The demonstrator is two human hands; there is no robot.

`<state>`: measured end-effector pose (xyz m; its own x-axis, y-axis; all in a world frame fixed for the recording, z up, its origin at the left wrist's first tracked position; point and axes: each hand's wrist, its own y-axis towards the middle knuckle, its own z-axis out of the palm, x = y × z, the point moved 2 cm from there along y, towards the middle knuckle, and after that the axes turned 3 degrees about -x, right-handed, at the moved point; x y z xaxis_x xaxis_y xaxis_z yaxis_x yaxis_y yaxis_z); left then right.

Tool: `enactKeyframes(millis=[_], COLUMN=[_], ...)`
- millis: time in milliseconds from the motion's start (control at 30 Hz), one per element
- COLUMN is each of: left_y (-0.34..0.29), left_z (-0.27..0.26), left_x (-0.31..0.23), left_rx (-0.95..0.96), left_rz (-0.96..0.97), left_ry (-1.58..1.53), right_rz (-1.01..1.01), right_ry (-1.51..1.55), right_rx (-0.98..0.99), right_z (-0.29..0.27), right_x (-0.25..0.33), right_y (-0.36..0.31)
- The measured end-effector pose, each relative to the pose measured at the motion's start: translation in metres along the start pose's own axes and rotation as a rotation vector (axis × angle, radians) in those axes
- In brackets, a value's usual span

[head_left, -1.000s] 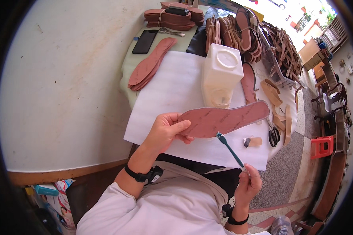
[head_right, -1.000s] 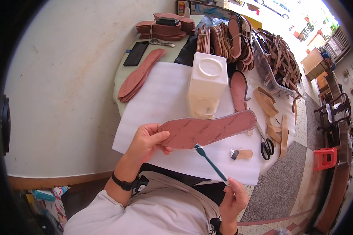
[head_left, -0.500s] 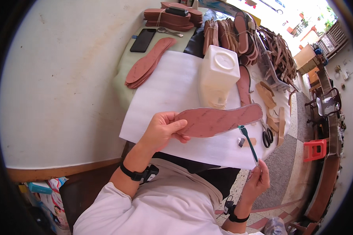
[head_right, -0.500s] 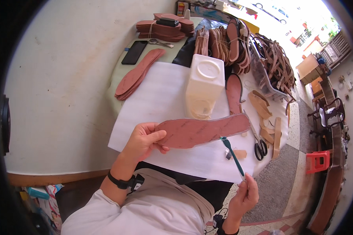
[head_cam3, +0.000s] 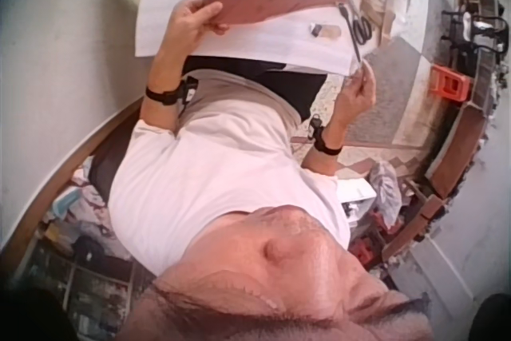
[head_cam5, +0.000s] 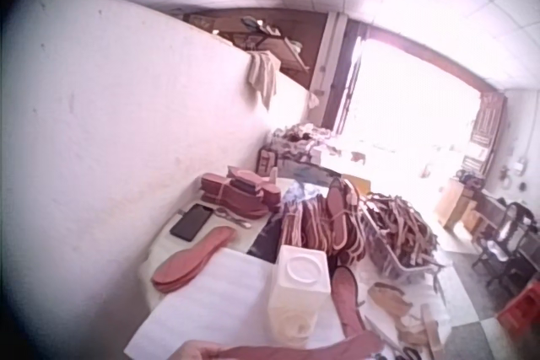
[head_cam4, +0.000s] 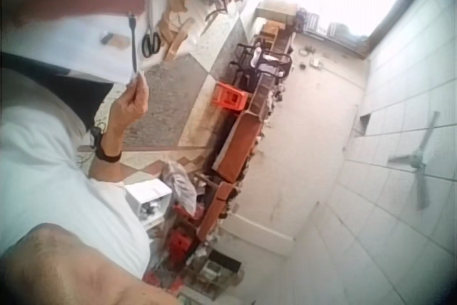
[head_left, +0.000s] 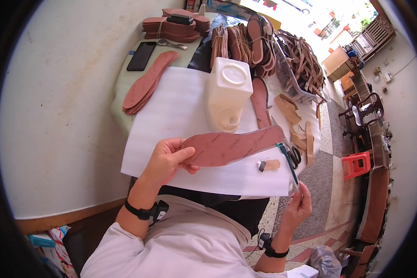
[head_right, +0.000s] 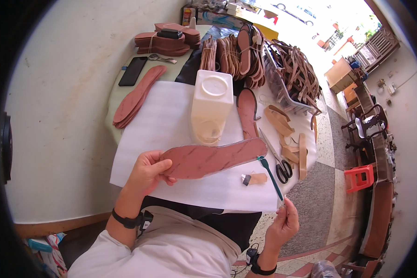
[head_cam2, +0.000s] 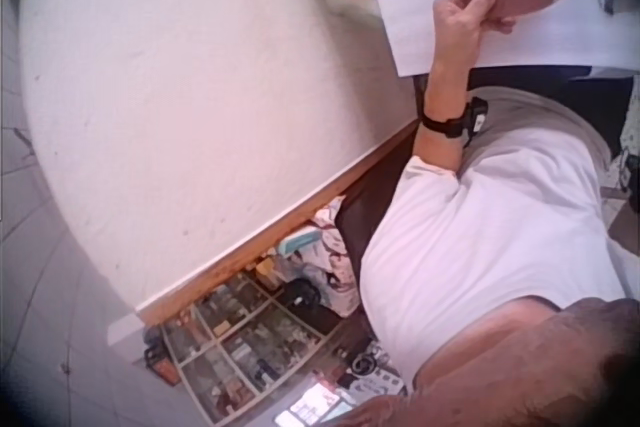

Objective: Apply adhesive to the edges and surface of shoe insoles using a brush.

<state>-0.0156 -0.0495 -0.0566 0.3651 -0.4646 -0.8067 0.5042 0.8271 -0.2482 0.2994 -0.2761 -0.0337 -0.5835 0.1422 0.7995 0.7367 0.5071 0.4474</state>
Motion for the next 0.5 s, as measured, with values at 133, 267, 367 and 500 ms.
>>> enactKeyframes(millis=[133,267,367,500], left_y=[0.0,-0.002,-0.003,-0.005], left_z=[0.0,0.002,0.003,0.002], left_x=[0.0,0.0,0.001,0.004], left_rx=[-0.003,-0.029,-0.035,-0.031], left_rz=[-0.007,-0.002,0.01,0.023], left_ry=[0.013,0.041,0.053,0.076], right_rz=[-0.064,-0.072,-0.048,-0.056], right_ry=[-0.041,-0.057,-0.04,-0.073], right_rx=[-0.024,-0.015,-0.015,-0.006], right_z=[0.001,0.003,0.004,0.006], right_x=[-0.008,-0.013,-0.012,-0.009], right_y=[0.007,0.013,0.017,0.026])
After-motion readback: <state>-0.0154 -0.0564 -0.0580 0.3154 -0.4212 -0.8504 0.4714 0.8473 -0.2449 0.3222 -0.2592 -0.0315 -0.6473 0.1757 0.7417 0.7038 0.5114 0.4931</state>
